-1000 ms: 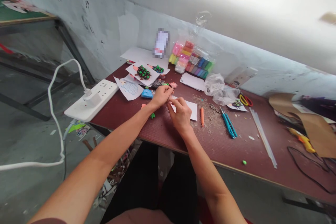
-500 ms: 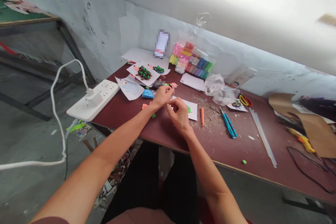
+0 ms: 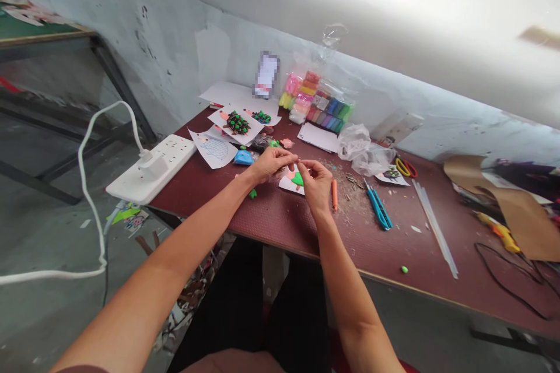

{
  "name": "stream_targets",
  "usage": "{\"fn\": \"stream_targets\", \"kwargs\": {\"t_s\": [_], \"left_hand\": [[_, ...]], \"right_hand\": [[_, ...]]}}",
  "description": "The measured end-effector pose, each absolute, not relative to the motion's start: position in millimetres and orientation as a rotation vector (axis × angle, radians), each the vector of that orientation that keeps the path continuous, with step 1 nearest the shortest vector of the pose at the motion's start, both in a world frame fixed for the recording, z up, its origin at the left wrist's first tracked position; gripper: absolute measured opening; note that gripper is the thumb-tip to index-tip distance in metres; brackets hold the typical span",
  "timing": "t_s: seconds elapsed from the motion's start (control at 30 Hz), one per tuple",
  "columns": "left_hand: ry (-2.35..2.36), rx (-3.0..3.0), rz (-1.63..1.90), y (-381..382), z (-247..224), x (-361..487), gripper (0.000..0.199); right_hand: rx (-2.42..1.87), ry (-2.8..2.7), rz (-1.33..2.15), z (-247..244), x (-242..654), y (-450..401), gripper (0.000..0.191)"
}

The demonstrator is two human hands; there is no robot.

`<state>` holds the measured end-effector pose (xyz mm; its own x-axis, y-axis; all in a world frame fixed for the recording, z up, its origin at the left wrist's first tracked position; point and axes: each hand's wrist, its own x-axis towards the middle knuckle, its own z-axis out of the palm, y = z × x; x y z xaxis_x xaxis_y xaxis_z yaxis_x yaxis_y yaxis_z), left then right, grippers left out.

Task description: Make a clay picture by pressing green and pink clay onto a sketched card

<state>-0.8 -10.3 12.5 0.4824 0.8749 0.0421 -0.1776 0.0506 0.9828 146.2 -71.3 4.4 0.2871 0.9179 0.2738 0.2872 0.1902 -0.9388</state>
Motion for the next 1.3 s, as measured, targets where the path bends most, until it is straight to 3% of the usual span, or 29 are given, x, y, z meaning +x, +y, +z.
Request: {"fn": "stream_targets", "kwargs": {"t_s": [0.43,0.8,1.03,1.3], "left_hand": [[0.618,1.315,0.776,-4,8,-7,0.038],[0.585,1.324,0.722,0,8,-13,0.041],[0.608,1.229,0.745,2,7,-14,0.037],[0.635,1.361,0.740,0,13,-18,0.043]], "right_hand": [[-1.310,-1.319,0.580,5,149,-72,0.035],[-1.316,-1.566,0.280,7,154,-76,0.024],[-1.249,-1.621,0.411,6,155,-76,0.015],[-1.208,-1.493,0.565,4,154,-76,0.022]]}}
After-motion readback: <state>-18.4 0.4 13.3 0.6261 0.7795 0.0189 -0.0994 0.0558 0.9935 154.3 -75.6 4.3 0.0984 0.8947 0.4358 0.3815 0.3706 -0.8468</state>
